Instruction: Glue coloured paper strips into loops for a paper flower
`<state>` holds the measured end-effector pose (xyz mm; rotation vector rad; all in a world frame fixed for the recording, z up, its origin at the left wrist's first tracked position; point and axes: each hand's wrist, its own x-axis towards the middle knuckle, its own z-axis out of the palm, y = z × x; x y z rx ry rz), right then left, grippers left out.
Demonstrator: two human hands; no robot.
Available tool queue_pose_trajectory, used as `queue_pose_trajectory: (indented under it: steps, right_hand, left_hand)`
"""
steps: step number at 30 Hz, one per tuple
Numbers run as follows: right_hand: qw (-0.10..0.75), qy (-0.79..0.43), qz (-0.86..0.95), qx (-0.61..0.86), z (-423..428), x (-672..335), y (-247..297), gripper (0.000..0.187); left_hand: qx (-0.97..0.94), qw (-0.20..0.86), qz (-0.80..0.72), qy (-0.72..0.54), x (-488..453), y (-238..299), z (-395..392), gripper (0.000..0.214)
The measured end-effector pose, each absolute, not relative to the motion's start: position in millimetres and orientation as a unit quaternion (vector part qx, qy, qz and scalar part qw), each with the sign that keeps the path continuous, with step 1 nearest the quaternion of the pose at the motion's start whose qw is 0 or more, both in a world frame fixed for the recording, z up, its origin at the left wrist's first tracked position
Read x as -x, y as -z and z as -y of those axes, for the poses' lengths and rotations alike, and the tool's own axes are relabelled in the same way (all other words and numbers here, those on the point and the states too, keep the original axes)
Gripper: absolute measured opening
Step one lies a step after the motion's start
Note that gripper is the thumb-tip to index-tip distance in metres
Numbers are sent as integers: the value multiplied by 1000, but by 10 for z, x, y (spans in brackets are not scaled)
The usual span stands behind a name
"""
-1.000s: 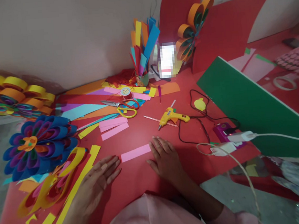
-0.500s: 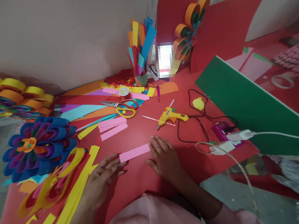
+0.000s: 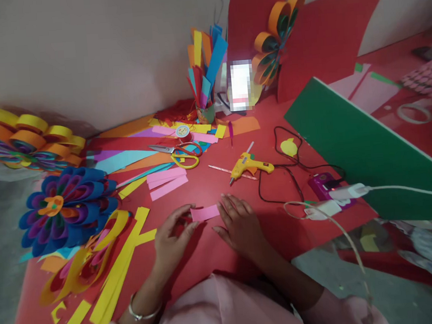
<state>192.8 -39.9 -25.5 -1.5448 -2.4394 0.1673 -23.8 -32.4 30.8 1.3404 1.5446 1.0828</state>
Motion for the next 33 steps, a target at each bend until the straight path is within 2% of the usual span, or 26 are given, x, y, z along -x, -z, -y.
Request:
queue_pose_trajectory:
  steps: [4,10,24,30,33]
  right_hand:
    - [133,-46,837,528,397,-1926,280,63]
    - [144,-39,838,525,404,-1935,312,61]
    - [167,-45,835,523,411,-1943,325,59]
    - [255,-99,791,548,336,-2095,229,56]
    - [290,-37,736,611,115,-2289,114,59]
  left_hand:
    - [-584,351,-581,-445,174,-220,259,33]
    - [-651,338,-518,-441,78,-100,166,24]
    - [-638,387,-485,-457,52,74,110,21]
    - [-655,376,-465,-462,61,132,110,19]
    - [-672,360,-443,-471,66,186,100,22]
